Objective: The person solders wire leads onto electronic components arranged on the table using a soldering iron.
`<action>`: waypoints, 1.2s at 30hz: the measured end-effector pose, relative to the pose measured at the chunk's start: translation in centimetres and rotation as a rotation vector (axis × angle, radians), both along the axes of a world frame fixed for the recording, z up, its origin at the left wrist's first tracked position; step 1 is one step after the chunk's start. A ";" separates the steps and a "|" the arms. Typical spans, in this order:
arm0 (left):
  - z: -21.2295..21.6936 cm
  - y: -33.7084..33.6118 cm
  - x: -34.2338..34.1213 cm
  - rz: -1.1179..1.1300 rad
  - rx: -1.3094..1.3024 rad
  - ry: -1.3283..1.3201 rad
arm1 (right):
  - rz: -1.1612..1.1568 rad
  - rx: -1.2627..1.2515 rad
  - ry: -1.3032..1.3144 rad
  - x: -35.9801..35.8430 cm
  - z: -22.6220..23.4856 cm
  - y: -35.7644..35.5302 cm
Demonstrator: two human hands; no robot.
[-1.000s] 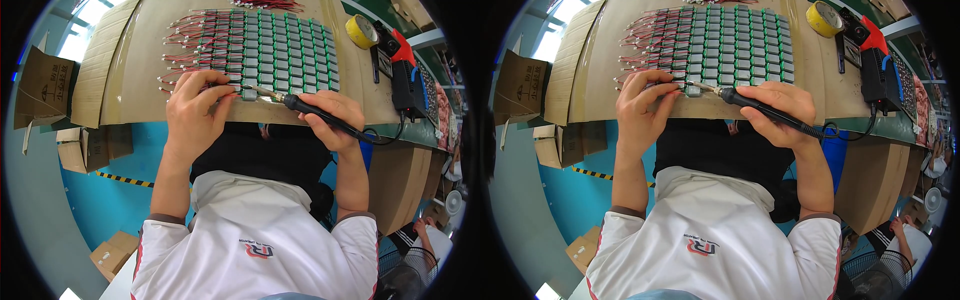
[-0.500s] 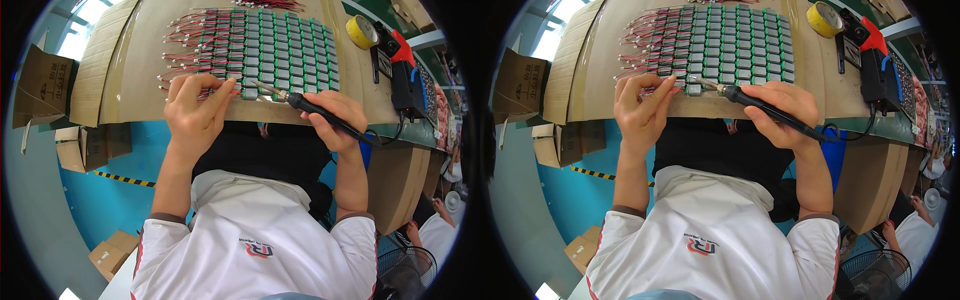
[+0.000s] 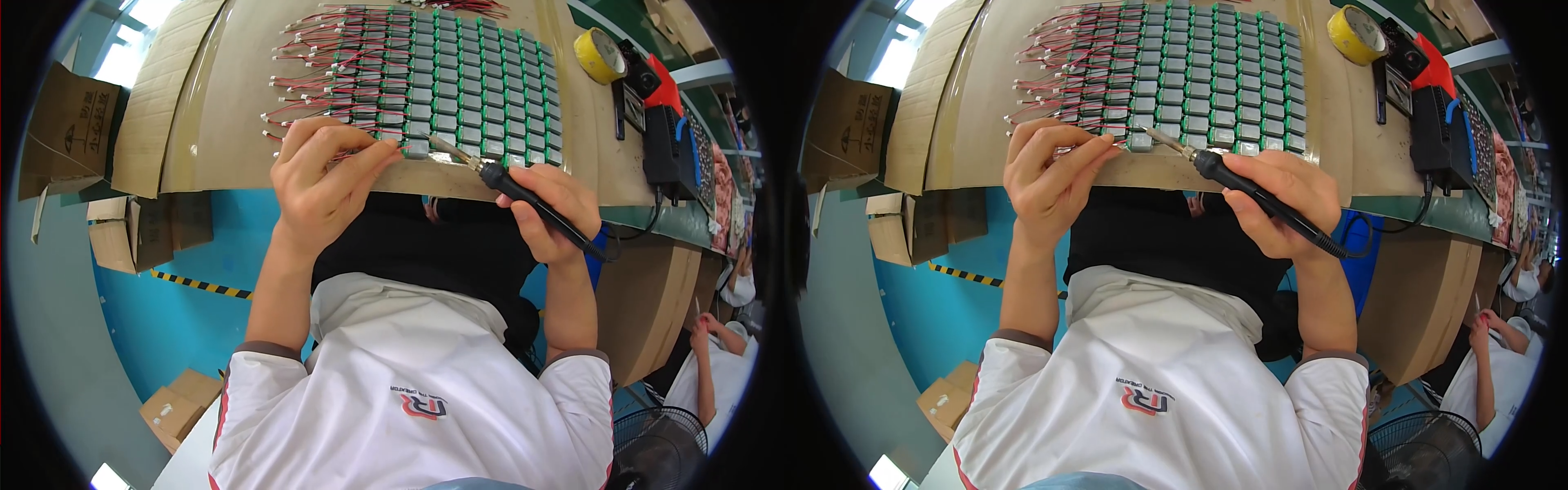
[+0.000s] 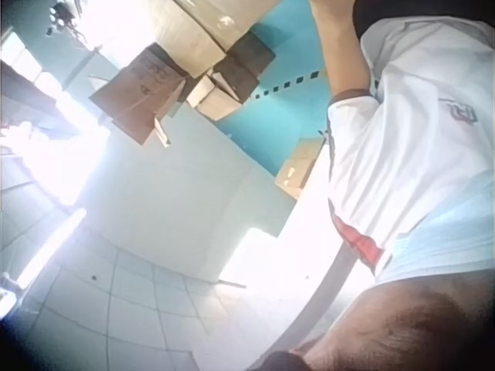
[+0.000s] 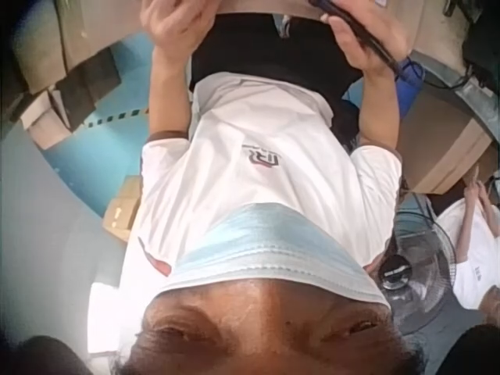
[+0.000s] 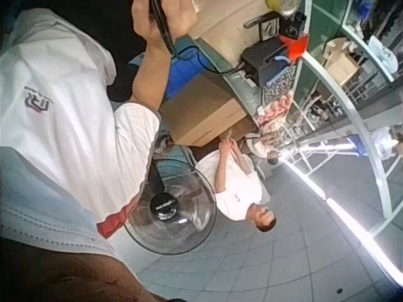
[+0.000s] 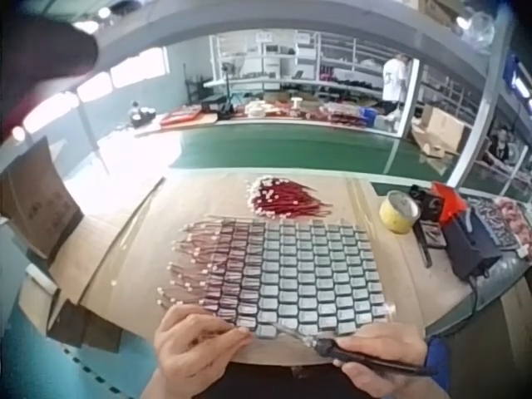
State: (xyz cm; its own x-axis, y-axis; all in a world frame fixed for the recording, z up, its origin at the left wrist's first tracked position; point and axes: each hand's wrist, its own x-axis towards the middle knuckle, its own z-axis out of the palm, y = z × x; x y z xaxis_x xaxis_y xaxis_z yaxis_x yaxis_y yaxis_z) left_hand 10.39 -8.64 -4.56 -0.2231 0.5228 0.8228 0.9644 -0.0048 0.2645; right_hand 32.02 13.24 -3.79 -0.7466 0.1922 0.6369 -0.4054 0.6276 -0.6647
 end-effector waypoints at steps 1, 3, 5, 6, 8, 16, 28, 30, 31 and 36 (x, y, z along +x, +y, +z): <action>0.1 -0.1 0.0 -0.002 -0.026 -0.010 | -0.008 0.026 -0.001 0.2 -0.1 0.1; 0.2 -0.2 -0.2 -0.020 -0.044 -0.019 | -0.014 0.053 -0.003 0.3 -0.4 0.0; 0.4 -0.3 -0.2 -0.038 -0.063 -0.027 | -0.014 0.046 0.017 0.4 -0.4 -0.2; 0.5 -0.4 -0.1 -0.031 -0.074 -0.061 | -0.011 0.045 0.017 0.5 -0.4 -0.3; 0.7 -0.4 0.0 -0.022 -0.085 -0.097 | 0.023 0.032 -0.004 0.5 -0.3 -0.2; 0.5 -0.2 -0.1 -0.053 -0.117 -0.095 | 0.063 0.081 -0.011 0.2 0.1 -0.1; 0.4 0.0 -0.2 -0.051 -0.119 -0.096 | 0.073 0.115 -0.013 -0.3 0.3 -0.2; 0.4 0.0 -0.2 -0.051 -0.119 -0.096 | 0.070 0.117 -0.010 -0.3 0.3 -0.1; 0.4 0.1 -0.2 -0.051 -0.119 -0.095 | 0.070 0.118 -0.010 -0.3 0.2 -0.1; 0.3 0.0 -0.2 -0.047 -0.127 -0.102 | 0.072 0.123 -0.009 -0.3 0.2 -0.1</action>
